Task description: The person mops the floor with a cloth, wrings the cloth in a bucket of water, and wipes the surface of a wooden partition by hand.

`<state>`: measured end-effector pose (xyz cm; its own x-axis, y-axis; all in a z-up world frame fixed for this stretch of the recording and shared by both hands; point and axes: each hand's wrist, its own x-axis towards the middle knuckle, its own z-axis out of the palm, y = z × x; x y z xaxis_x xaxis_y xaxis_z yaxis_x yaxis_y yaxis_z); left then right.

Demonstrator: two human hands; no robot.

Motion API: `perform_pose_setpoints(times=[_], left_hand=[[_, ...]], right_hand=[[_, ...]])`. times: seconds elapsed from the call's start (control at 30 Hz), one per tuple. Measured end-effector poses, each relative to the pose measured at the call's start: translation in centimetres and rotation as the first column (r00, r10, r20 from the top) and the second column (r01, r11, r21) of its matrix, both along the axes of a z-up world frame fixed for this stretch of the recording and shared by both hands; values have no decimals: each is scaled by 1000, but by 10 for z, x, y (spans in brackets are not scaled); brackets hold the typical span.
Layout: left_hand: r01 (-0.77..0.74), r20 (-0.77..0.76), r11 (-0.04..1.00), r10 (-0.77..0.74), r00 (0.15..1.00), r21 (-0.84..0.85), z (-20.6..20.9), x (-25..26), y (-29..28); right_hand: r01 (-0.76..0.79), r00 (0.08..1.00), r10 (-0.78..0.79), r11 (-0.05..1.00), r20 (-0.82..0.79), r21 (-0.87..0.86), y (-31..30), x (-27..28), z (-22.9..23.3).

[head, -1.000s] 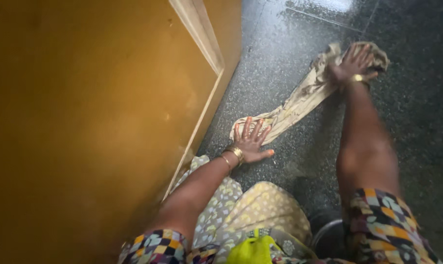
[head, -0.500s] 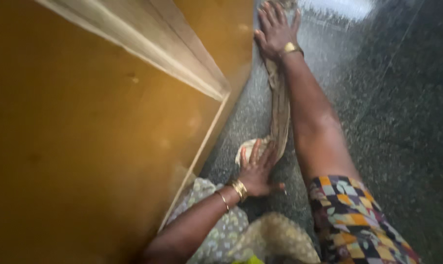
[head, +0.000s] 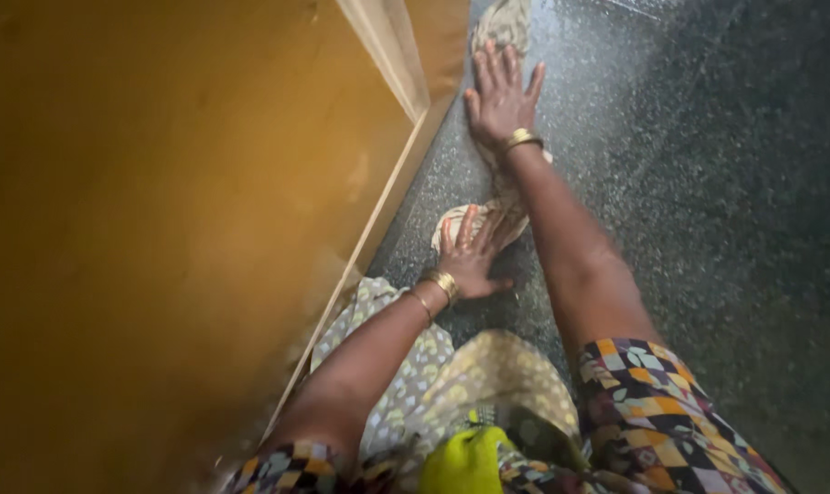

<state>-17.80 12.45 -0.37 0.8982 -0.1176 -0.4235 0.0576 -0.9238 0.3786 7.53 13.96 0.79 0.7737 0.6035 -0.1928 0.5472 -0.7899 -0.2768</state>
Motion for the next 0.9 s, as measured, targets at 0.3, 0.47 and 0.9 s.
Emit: perform_pose_setpoints(times=[0.3, 0.47, 0.9], left_hand=[[96, -170, 990, -78, 982, 103, 38, 14, 5], [100, -94, 987, -89, 992, 123, 29, 8, 4], [64, -116, 998, -60, 992, 30, 7, 2, 3]], right_hand=[[-310, 950, 290, 923, -116, -230, -11, -94, -6], [-589, 798, 570, 807, -195, -52, -29, -99, -1], [-85, 990, 66, 985, -127, -150, -14, -29, 49]])
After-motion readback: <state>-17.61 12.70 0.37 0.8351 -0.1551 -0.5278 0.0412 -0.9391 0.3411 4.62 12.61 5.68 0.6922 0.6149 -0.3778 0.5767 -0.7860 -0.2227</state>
